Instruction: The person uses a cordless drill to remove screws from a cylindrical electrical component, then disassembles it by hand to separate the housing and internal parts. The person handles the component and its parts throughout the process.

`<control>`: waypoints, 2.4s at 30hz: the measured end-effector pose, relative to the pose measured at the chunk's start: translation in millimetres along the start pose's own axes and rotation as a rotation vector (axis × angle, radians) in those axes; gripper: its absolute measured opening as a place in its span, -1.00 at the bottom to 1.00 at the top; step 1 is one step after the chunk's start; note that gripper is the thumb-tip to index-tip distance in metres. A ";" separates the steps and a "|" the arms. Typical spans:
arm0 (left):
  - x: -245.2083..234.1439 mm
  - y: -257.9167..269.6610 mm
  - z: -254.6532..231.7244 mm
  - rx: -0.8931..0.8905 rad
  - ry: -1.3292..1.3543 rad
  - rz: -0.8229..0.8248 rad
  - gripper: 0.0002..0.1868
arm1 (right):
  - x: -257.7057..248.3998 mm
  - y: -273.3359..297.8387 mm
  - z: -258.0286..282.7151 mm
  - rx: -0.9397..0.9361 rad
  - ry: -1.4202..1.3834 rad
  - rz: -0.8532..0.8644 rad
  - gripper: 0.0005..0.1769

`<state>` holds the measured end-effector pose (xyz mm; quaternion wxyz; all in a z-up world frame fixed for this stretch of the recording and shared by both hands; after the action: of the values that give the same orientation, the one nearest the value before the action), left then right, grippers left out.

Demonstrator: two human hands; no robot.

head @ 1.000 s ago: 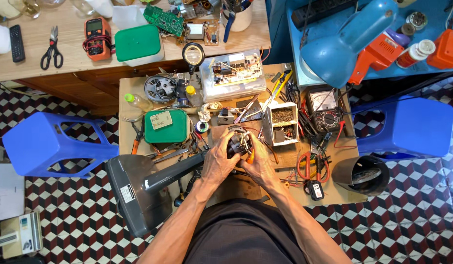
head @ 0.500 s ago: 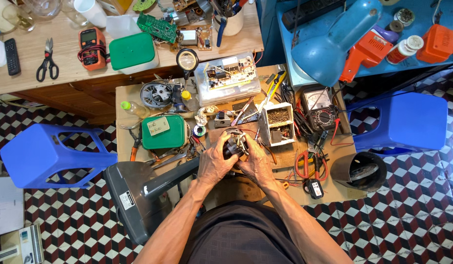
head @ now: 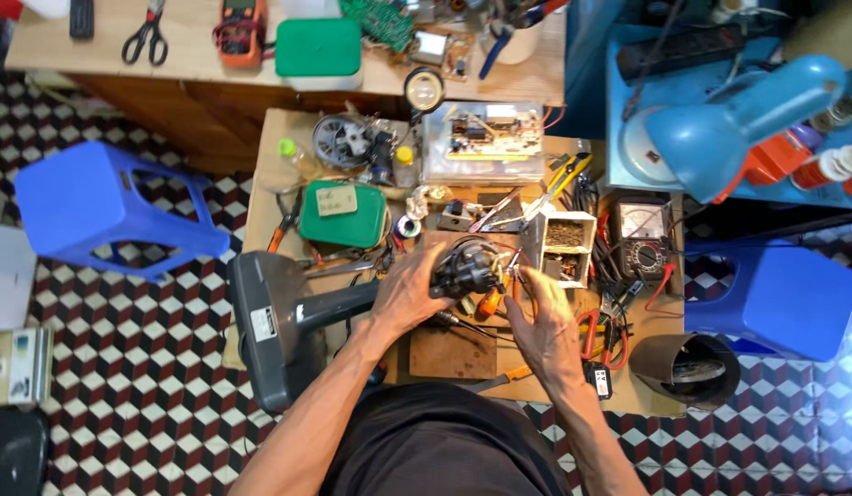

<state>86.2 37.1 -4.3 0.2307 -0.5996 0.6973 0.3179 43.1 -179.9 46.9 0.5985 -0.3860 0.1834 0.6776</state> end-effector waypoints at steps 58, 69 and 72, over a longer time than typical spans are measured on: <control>42.5 -40.5 -3.5 0.281 0.035 0.238 0.09 | 52.5 -57.5 54.0 -0.124 0.286 0.241 -0.22; 39.4 -42.4 -3.2 0.322 0.138 0.170 -0.12 | 56.2 -61.1 41.7 -0.022 0.216 0.345 -0.23; 38.9 -43.4 -3.6 0.303 0.138 0.210 -0.11 | 51.5 -63.5 53.3 -0.148 0.202 0.284 -0.25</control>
<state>122.3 4.3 -36.4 0.2354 -0.5024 0.8101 0.1898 88.1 -93.8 56.1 0.4454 -0.4654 0.2449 0.7246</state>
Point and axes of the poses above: each hand's wrist, its own y-axis away from the middle knuckle, its own x-axis out of the palm, z = x × y, the point moved 9 cm from there along -y, towards the middle knuckle, and after that the axes turned 15 degrees about -x, right-handed, at the moved point
